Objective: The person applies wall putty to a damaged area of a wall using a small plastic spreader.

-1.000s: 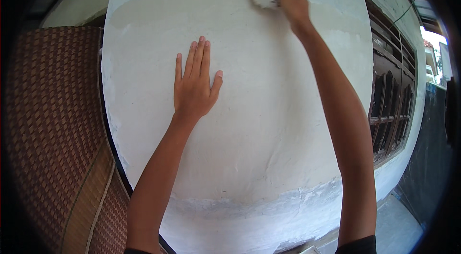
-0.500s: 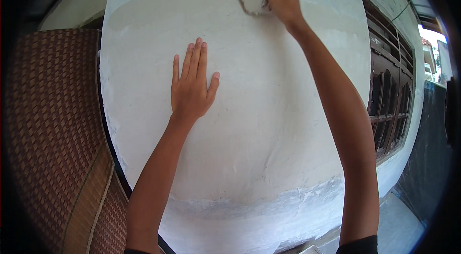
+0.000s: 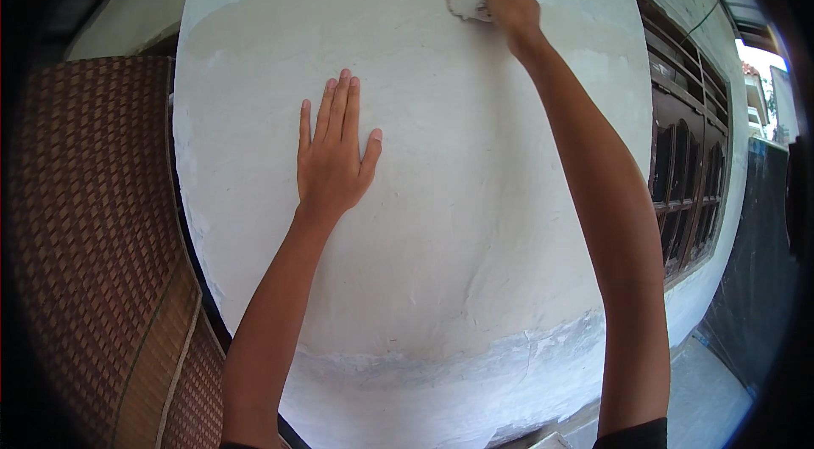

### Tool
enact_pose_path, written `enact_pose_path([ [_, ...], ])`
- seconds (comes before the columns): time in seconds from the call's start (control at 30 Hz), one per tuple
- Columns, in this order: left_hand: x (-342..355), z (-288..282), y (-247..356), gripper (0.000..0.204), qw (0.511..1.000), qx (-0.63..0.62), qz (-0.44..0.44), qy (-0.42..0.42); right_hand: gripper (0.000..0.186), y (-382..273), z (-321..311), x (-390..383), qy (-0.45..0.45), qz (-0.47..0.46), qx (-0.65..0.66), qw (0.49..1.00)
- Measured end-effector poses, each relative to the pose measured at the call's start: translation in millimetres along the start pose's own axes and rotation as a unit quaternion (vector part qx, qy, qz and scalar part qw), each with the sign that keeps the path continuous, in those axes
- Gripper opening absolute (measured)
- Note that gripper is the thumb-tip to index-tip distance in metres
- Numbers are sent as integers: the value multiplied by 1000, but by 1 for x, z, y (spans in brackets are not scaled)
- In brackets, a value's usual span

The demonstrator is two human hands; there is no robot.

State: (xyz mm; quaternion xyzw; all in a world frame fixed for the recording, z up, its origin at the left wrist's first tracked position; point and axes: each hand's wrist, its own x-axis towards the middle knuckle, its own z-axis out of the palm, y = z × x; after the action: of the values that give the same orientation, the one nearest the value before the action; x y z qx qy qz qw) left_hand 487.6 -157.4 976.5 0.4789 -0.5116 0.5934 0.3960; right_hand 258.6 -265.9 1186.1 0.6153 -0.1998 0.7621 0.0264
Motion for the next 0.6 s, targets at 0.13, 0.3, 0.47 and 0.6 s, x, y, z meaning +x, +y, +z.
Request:
enact_pose_path([
  [0.13, 0, 0, 3, 66, 1000, 12, -6, -6, 50, 25, -27, 16, 111, 91, 43, 989],
  [0.3, 3, 2, 8, 65, 1000, 0, -1, 2, 48, 22, -10, 12, 56, 10, 116, 992],
  [0.47, 1, -1, 3, 65, 1000, 1, 1, 4, 49, 20, -19, 7, 73, 85, -81, 990],
  [0.6, 0, 0, 5, 65, 1000, 4, -7, 2, 53, 7, -20, 3, 141, 122, 116, 976],
])
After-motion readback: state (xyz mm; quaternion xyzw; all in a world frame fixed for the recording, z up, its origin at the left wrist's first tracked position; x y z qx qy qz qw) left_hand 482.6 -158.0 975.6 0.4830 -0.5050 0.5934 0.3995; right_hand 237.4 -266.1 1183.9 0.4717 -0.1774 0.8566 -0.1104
